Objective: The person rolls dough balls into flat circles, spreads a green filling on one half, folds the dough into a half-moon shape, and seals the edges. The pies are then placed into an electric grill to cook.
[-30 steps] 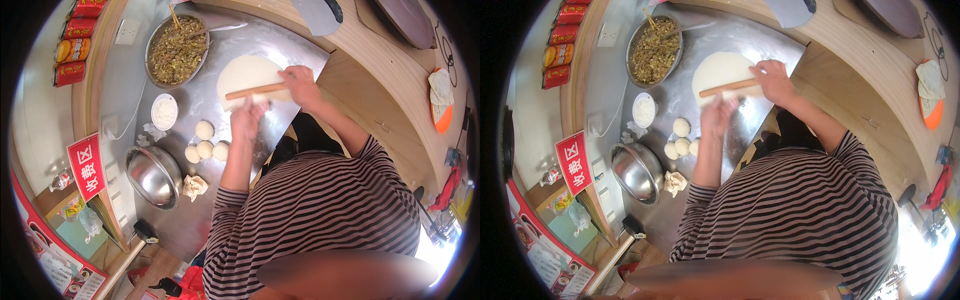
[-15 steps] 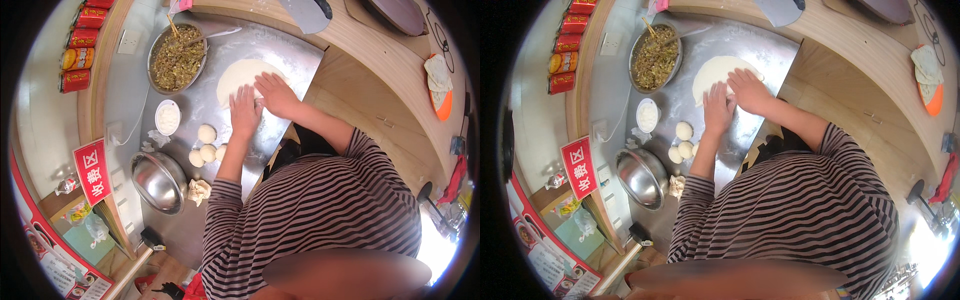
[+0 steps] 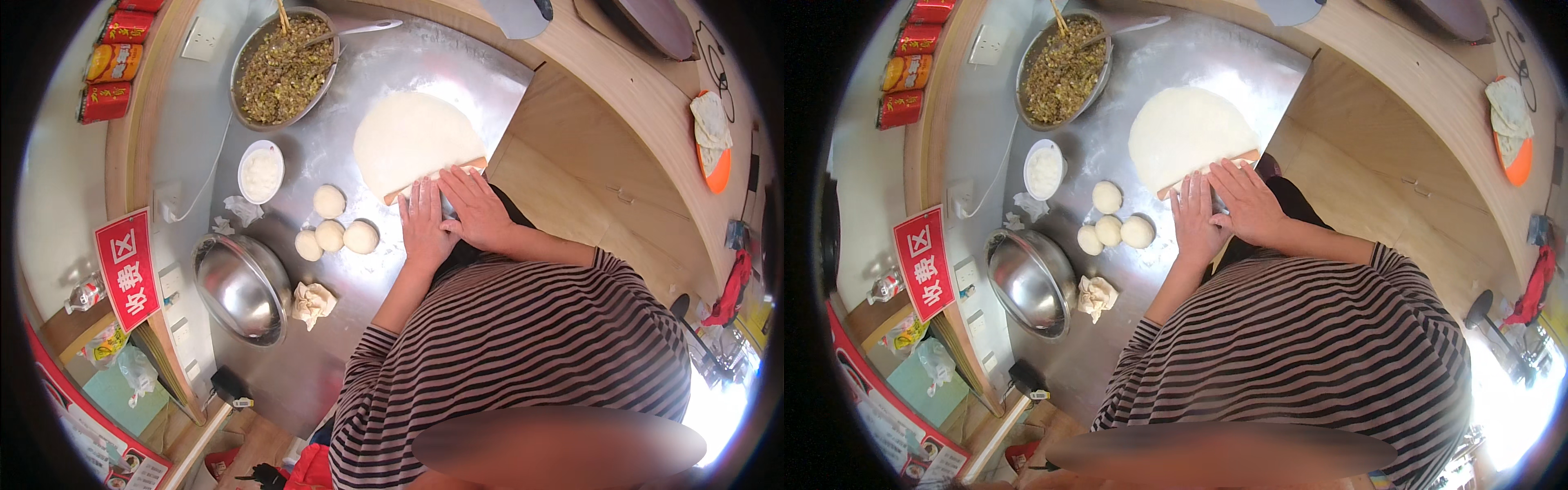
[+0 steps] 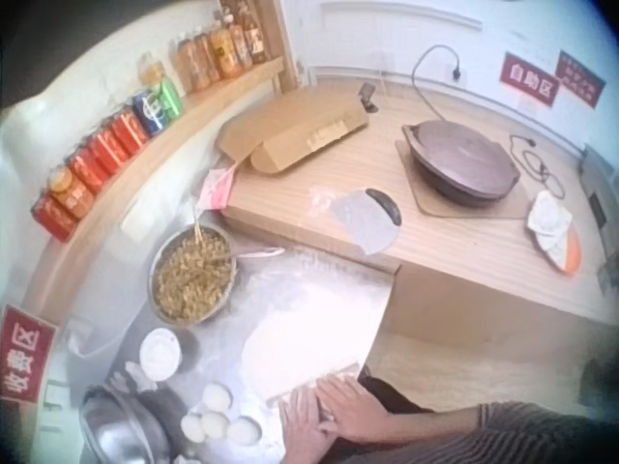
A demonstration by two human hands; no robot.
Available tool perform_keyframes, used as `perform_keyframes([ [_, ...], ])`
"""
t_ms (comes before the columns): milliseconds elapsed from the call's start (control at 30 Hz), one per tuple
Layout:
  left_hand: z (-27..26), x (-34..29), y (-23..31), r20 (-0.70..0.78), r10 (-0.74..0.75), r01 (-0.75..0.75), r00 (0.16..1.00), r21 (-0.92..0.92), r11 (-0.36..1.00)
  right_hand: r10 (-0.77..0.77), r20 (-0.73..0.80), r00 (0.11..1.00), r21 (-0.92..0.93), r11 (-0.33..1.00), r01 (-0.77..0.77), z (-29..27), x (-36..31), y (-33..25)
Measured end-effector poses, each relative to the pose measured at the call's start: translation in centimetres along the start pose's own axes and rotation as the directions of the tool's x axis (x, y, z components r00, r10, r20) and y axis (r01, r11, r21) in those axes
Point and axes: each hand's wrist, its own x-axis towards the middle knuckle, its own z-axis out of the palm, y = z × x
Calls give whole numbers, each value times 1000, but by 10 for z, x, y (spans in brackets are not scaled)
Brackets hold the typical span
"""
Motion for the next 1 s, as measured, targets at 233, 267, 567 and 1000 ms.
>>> perform_keyframes([
  [233,-15,62,-16,-271,86,-63,959,92,994,13,-75,997,-79,997,-19,-5,63,15],
  [267,-16,50,-12,-124,46,-39,991,55,998,33,2,999,-61,998,-33,-6,50,9],
  [567,-12,105,-51,-310,184,-94,933,285,954,34,-205,978,-277,957,-91,22,114,35],
  [1000,-17,17,-16,-51,45,-43,998,41,998,29,44,999,-144,989,-22,15,36,4],
])
